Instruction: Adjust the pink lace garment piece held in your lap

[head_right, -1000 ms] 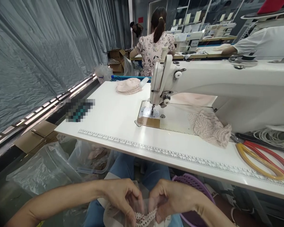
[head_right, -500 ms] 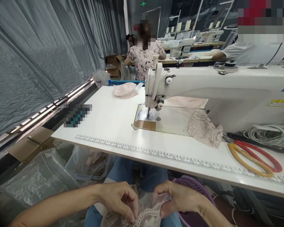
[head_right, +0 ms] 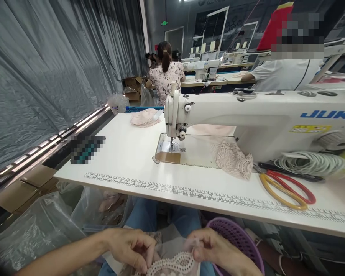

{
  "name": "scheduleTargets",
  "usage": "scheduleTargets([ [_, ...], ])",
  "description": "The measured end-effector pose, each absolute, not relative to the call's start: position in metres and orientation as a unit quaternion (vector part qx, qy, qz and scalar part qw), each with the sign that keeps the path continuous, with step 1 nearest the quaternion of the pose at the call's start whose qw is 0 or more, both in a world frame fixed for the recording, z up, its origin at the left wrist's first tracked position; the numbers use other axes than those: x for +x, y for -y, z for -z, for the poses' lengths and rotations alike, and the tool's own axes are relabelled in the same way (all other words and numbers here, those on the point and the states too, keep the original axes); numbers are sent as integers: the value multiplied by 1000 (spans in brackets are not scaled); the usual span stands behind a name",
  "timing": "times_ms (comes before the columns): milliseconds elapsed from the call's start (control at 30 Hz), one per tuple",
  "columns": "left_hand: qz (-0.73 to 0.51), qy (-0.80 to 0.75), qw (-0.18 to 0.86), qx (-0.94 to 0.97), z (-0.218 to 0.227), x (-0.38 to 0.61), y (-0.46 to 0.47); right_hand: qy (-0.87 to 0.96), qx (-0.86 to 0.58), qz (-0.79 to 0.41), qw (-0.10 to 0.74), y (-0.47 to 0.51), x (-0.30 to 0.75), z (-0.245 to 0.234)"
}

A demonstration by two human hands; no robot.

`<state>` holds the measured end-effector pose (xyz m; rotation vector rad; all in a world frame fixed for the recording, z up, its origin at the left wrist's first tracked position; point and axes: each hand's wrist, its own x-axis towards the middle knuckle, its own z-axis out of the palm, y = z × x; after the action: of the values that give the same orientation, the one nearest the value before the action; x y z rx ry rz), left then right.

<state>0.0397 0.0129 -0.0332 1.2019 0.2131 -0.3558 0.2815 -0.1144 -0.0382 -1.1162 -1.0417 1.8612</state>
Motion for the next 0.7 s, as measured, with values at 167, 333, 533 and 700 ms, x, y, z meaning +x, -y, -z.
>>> scheduleTargets([
  [167, 183, -104, 802, 560, 33, 47, -7, 401, -436, -748, 300, 115, 267, 29],
  [333, 191, -146, 788, 567, 38, 51, -9, 420, -439, -746, 273, 113, 270, 34],
  [533, 226, -159, 772, 573, 41, 48, -16, 446, -431, -742, 253, 110, 296, 34],
  [700, 190, -152, 797, 552, 46, 45, -8, 446, -433, -744, 245, 111, 296, 31],
])
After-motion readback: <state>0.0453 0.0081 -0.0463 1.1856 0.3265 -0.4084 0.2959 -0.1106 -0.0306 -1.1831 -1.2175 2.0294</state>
